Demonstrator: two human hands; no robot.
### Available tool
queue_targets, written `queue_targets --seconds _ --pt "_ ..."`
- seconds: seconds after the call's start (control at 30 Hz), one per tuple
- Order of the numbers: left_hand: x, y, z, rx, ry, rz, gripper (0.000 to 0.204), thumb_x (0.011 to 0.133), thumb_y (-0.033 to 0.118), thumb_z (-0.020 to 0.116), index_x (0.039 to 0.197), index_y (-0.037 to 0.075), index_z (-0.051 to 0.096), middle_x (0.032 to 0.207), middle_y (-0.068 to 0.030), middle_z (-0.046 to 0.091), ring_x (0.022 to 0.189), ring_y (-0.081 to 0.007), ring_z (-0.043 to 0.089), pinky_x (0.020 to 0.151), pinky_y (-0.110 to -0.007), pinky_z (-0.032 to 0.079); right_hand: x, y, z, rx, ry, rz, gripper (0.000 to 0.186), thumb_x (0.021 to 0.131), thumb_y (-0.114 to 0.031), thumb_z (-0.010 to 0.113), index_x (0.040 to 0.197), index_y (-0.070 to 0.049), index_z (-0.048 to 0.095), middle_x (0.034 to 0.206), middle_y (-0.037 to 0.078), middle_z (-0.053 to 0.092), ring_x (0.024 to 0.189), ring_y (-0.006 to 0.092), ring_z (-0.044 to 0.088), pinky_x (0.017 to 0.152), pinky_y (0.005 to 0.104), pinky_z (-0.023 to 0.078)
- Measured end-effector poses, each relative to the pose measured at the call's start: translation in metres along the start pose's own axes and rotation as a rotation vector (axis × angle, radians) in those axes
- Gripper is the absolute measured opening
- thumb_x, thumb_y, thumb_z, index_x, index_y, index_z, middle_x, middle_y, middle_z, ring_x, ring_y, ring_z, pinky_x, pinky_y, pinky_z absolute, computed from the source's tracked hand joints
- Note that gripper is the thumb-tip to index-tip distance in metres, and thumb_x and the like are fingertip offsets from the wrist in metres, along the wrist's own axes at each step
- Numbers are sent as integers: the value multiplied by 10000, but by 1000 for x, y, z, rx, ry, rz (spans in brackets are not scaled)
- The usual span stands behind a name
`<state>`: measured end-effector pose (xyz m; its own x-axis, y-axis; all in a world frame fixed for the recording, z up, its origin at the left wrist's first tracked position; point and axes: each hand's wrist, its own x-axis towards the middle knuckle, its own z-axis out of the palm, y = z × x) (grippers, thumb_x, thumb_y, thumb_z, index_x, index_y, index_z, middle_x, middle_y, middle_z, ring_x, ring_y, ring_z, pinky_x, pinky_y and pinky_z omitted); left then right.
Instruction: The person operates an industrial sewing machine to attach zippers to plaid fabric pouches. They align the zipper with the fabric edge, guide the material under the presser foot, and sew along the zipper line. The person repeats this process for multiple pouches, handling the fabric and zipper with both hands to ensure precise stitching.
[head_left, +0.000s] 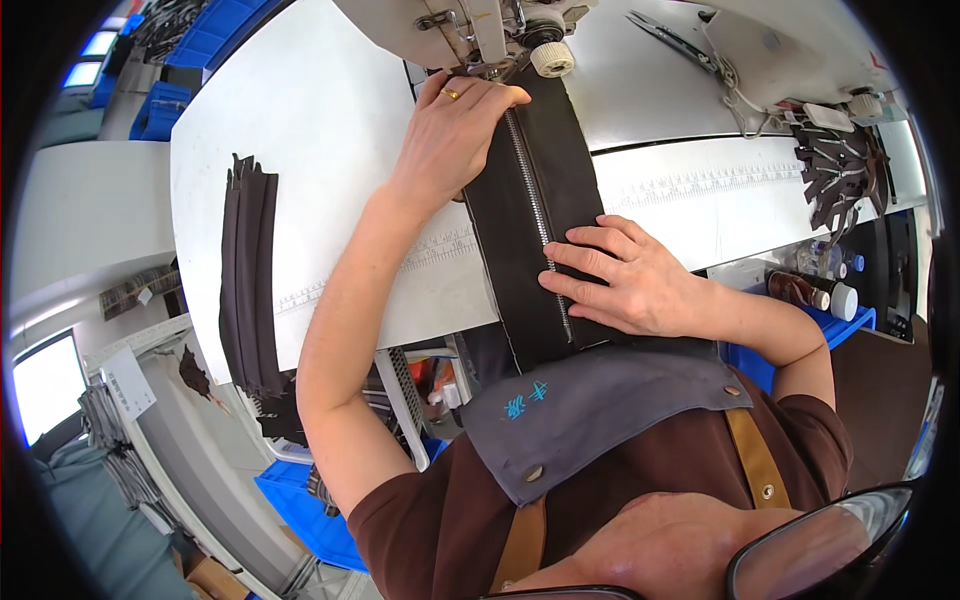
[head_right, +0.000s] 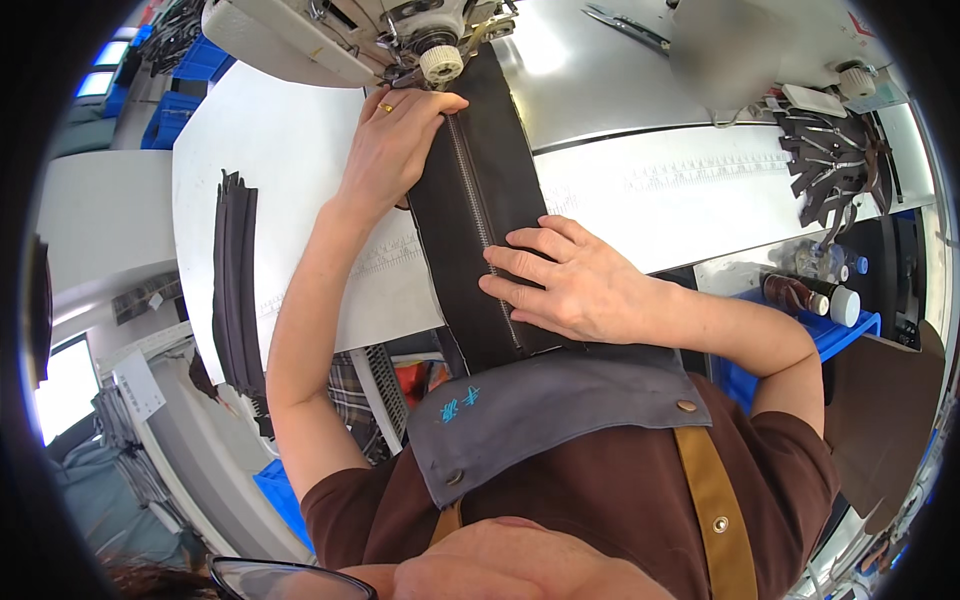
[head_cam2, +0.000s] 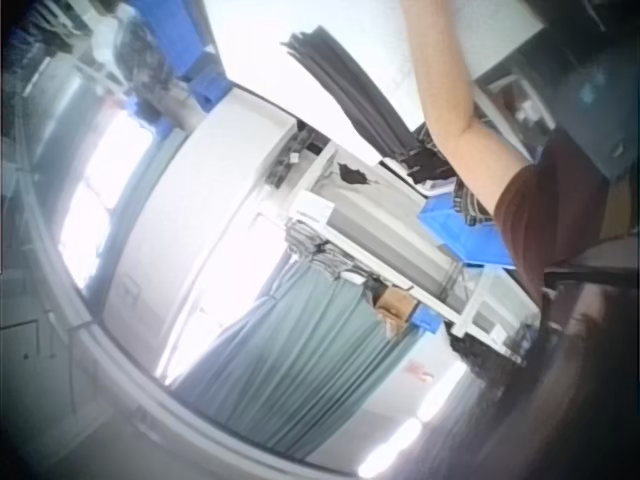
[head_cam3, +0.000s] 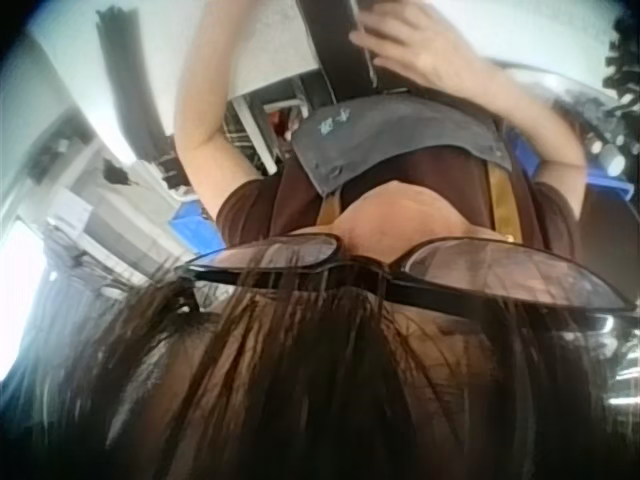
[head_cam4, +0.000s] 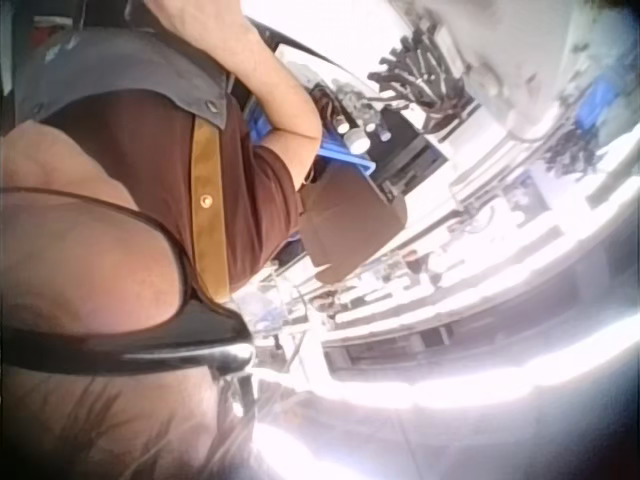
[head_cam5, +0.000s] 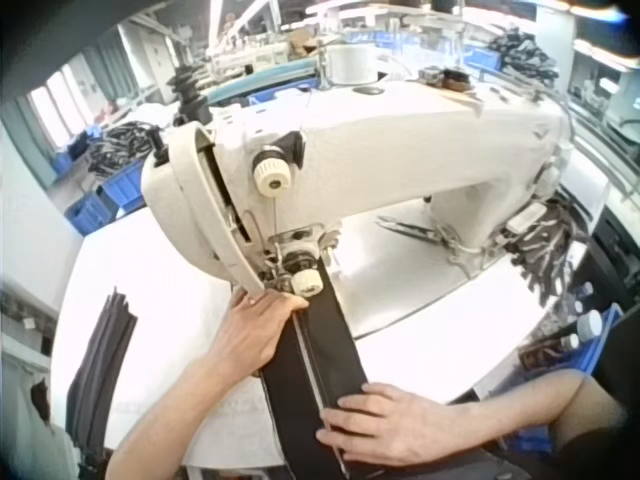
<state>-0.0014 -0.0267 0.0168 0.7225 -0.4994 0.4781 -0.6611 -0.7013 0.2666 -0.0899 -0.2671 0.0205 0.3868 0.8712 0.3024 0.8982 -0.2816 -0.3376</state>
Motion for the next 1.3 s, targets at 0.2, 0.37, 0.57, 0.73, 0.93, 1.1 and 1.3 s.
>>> queue_targets --seconds 0.2,0.37,0.57,0.73,0.93,1.1,1.3 --pt "-29 10 9 127 106 -141 220 800 199 649 1007 126 647 1026 -17 635 977 -190 567 963 -413 336 -2 -2 2 -19 17 11 437 744 -261 689 1150 -134 587 1207 54 522 1143 250 460 956 428 380" --pt "-34 17 -13 73 -95 -237 329 760 322 686 1047 160 677 1200 13 596 1079 -173 538 1033 -544 207 0 3 -1 1 -7 -22 429 743 -265 690 1140 -136 594 1190 48 530 1126 242 467 937 416 395" --pt "-29 6 -16 51 -114 -255 363 763 357 678 1075 171 669 1204 24 595 1106 -174 521 1046 -568 157 8 11 -3 12 -9 -27 407 747 -268 690 1119 -129 600 1171 45 538 1092 233 480 912 399 404" --pt "-30 2 -13 105 -101 -221 361 774 363 667 1081 172 665 1216 25 587 1108 -180 520 1040 -564 181 11 16 -1 9 17 -25 400 744 -259 694 1108 -123 603 1155 57 541 1073 236 489 907 399 400" --pt "-33 20 -14 198 -132 -234 425 804 344 639 1172 134 605 1267 -13 548 1136 -202 509 994 -560 276 20 27 -4 4 38 -76 402 738 -261 691 1091 -91 604 1120 72 550 1039 244 498 889 395 415" --pt "-40 23 1 240 -95 -207 504 835 315 615 1270 86 504 1334 -54 483 1199 -238 472 974 -504 342 16 23 -3 6 46 -152 387 733 -263 694 1061 -72 618 1096 90 562 1015 248 508 860 370 439" --pt "-38 22 1 219 -42 -153 471 805 281 647 1194 38 538 1272 -94 519 1157 -239 489 915 -440 420 23 33 -3 -40 39 -156 424 689 -149 604 1102 -57 590 1121 104 555 1012 248 518 835 357 446"
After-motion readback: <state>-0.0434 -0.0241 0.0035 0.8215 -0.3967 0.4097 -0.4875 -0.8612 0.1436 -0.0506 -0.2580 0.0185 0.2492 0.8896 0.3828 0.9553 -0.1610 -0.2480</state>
